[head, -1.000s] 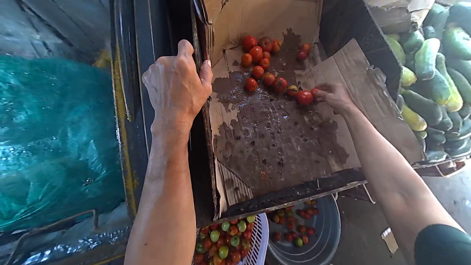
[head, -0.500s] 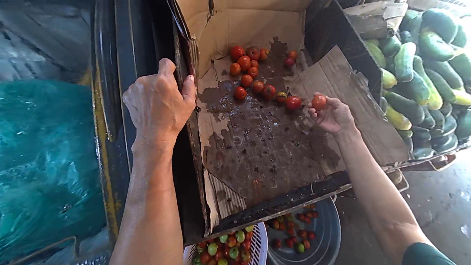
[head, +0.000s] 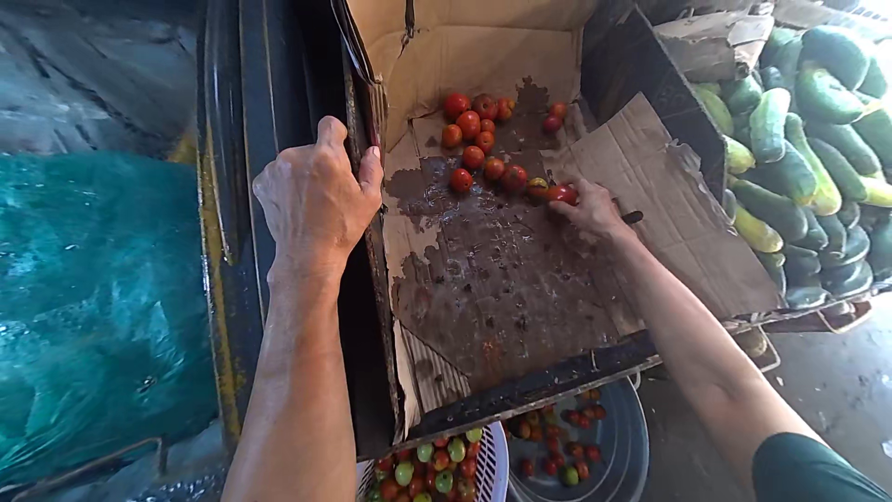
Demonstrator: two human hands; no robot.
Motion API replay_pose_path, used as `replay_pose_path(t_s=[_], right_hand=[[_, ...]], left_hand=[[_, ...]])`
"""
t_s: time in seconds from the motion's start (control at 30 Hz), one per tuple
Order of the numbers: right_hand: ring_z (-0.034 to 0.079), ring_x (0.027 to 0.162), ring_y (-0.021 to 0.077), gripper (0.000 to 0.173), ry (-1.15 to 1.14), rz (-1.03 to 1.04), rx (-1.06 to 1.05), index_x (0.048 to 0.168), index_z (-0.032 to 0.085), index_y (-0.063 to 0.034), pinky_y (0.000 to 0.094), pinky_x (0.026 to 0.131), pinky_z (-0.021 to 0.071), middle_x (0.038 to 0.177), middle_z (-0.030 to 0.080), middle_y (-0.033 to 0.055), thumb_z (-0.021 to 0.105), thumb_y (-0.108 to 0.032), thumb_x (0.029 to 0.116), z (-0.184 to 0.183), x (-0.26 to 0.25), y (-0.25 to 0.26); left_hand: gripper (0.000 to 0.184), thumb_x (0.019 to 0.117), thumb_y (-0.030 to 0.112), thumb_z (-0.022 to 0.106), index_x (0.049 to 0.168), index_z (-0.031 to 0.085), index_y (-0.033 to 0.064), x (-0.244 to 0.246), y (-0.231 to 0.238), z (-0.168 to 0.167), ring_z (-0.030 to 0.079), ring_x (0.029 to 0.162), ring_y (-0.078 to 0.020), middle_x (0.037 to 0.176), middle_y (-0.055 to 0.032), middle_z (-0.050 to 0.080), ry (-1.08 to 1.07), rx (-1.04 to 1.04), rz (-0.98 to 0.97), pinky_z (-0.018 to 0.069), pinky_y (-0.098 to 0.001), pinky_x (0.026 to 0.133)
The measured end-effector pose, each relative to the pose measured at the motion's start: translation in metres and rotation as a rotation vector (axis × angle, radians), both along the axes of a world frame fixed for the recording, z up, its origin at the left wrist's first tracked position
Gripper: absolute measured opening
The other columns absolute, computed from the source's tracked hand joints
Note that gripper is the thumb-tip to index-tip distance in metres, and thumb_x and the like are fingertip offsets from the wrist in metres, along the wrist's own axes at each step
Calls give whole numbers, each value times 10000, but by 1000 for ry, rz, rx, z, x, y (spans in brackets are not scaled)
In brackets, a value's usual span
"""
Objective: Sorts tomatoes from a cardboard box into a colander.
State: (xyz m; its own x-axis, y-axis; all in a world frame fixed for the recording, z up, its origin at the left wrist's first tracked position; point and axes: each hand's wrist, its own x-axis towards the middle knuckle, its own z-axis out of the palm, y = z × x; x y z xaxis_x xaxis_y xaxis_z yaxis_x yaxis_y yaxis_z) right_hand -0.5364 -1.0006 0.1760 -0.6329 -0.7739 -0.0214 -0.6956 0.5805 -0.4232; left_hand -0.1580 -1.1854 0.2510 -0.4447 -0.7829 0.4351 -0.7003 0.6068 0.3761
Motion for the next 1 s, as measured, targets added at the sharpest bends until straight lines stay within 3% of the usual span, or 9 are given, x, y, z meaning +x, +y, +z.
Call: replay_pose_path(t_s=[0.03, 0.1, 0.17, 0.33, 0.47, 0.57, 0.67, 0.83, 1.0], right_hand=[[687, 947, 317, 405, -143, -89, -110, 1306, 615, -27, 508, 842, 556, 1107, 694, 205, 701, -245, 975, 3, 5, 2], [558, 572, 73, 288, -731, -237, -437, 1148, 607, -120, 218, 484, 473, 848, 651, 15, 380, -286, 1087, 10, 20, 13], [529, 507, 64, 496, -1358, -185, -686, 1169, 597, -138, 181, 419, 435, 857, 653, 32, 240, -465, 1061, 19, 35, 36], [550, 512, 97, 577, -1867, 88, -870, 1281, 609, -99, 191, 426, 453, 833, 638, 68, 344, -546, 1030, 19, 72, 75], [607, 545, 102, 547, -2063, 102, -874, 1179, 647, -26, 190, 463, 504, 824, 658, 80, 675, -502, 911, 23, 90, 92], [612, 557, 108, 533, -2049, 56, -874, 1151, 640, -11, 193, 478, 508, 807, 647, 74, 659, -494, 929, 24, 99, 101], [625, 613, 98, 626, -1601, -16, -761, 1186, 645, -86, 202, 519, 522, 909, 686, 68, 552, -657, 947, 30, 109, 113], [637, 554, 120, 495, -1296, -83, -668, 1349, 572, -242, 217, 452, 501, 930, 741, 104, 263, -497, 1057, 33, 136, 167], [622, 549, 107, 476, -1312, -237, -626, 1288, 559, -165, 207, 435, 491, 973, 721, 98, 547, -517, 967, 22, 162, 240]], left_hand=[[425, 1038, 349, 517, 1135, 619, -52, 0, 0, 1, 661, 762, -548, 790, -302, 651, 4, 3, 2, 448, -675, 624], [424, 1036, 343, 519, 1147, 621, -53, 0, 0, 1, 662, 765, -545, 790, -299, 652, 2, 4, 5, 450, -669, 624], [429, 1035, 352, 517, 1158, 621, -45, -1, 0, 0, 664, 773, -546, 797, -299, 657, -5, 10, 7, 453, -673, 631], [457, 1041, 375, 505, 1180, 604, -50, -1, 1, 2, 653, 820, -589, 853, -341, 654, -11, 36, -4, 446, -713, 660], [476, 1041, 375, 506, 1194, 599, -66, 0, 1, 2, 641, 832, -618, 870, -368, 648, -7, 38, -5, 433, -736, 666], [501, 1043, 395, 507, 1220, 594, -66, 1, 2, 4, 633, 876, -638, 911, -387, 648, -22, 78, 1, 429, -766, 694], [510, 1041, 396, 499, 1212, 587, -76, 1, 2, 4, 624, 879, -648, 920, -397, 640, -20, 77, -7, 412, -777, 699], [560, 1042, 436, 477, 1274, 572, -65, 5, 1, 5, 607, 958, -667, 1004, -414, 638, -41, 102, -5, 404, -796, 752], [646, 1017, 516, 425, 1302, 561, -47, 3, -10, -2, 570, 1056, -687, 1105, -436, 617, -43, 130, -18, 372, -835, 815]])
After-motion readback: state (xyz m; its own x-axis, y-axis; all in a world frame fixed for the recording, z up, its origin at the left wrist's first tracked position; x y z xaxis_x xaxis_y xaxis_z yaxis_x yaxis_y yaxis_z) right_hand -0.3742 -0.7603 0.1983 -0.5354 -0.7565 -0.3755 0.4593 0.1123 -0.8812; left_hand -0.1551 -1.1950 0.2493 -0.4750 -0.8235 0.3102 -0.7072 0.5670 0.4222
